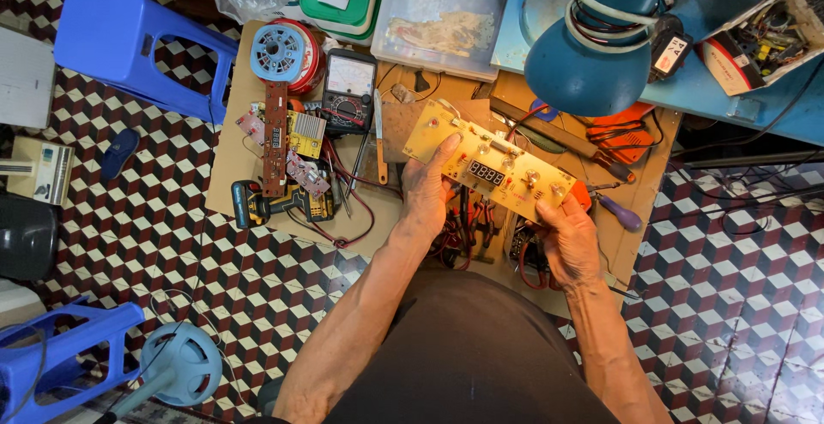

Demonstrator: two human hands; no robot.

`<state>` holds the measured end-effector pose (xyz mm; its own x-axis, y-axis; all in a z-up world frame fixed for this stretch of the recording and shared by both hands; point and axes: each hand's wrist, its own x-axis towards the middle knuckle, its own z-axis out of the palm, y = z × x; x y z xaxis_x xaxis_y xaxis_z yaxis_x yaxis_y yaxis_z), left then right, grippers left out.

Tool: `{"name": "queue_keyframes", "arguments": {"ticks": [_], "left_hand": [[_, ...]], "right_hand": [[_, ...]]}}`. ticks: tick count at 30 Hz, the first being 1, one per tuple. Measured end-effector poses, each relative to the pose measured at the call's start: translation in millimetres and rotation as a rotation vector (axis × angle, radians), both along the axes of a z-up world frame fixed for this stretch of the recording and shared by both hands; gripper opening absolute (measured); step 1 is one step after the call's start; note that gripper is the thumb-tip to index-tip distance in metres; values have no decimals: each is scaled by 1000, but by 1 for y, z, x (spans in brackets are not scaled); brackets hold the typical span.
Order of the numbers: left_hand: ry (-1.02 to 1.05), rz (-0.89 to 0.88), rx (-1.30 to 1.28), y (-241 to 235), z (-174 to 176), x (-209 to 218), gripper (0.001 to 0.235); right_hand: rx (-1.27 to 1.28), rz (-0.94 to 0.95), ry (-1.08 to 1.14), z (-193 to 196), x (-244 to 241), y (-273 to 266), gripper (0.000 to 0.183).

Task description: The person inspects a circuit board, uses a heat gun to apply heat to specific areas, and tests the board with a multimeter. They flip the board over to check both sides and use a magnifying glass for closer inspection.

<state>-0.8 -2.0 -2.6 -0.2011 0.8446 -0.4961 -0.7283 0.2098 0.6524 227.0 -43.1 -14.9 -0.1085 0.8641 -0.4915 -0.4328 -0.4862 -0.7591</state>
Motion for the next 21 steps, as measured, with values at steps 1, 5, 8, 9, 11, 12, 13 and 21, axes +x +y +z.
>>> {"name": "queue_keyframes", "arguments": {"ticks": [1,5,8,9,11,12,13,21], "left_hand": [[1,-2,-4,0,-1,0,71],[27,-27,-28,-2,-5,0,71],[142,-108,-95,-2,-10,-2,68],[155,-125,-71,-4,-11,-1,66],[178,-158,-20,-9,-11,1,63],[132,-164,6,-12,-10,4,62],[85,-168,31,-15,-10,9,60],[308,-289,100,5,-22,-6,55]], "right_hand": [[-5,-2,-4,-1,0,-1,42],[-8,-16,22,-6,2,-5,38],[-46,-31,50,-8,5,-7,36],[-60,-42,82,-9,5,-8,36],[-83,-59,121,-9,5,-9,36],[-91,-64,129,-9,3,-10,36],[-99,-70,138,-9,1,-10,36],[18,-58,-68,26,6,-1,41]]}}
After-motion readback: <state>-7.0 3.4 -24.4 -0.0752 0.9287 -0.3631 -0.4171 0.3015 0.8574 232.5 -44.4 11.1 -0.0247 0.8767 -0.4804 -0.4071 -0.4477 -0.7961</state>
